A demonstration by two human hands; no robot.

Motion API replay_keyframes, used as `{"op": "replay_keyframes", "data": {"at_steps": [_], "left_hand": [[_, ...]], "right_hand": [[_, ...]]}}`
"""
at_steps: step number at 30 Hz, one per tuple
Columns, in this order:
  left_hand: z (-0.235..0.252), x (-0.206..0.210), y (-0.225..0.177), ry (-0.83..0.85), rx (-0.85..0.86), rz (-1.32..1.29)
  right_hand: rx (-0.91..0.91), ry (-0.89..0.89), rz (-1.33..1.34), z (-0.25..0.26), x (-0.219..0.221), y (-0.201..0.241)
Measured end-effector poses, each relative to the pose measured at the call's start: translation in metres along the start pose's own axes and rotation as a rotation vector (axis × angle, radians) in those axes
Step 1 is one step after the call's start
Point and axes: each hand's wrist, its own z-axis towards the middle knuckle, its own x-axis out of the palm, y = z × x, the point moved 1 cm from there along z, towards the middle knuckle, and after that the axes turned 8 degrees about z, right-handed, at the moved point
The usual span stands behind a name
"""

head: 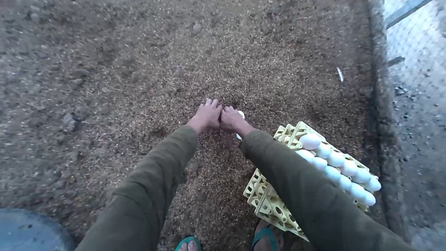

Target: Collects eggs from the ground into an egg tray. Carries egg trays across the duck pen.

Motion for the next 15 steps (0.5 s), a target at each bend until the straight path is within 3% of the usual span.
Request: {"op": "replay_keyframes", "data": {"at_steps": [3, 6, 10, 13, 15], "left_hand": [[-0.01, 0.008, -0.003, 0.094, -0.033, -0.017], [-0.029, 0.025, 0.002, 0.036, -0.012, -0.065], [-0.061, 0.026, 0.005, 0.061, 0.025, -0.006], [-0.09, 0.011, 0.0, 0.077, 0.102, 0.003], [-0.085, 0.023, 0.005, 0.058, 0.163, 0.062]], "right_hand": [[-0.018, 0.01, 0.008, -0.009, -0.006, 0.007], [-0.019, 0.068, 0.03, -0.026, -0.016, 0.019], [-0.014, 0.23, -0.127, -0.024, 0.003, 0.026], [-0.106, 0.316, -0.162, -0.048, 0.011, 0.03], [-0.177, 0.373, -0.191, -0.064, 0.012, 0.032]]}}
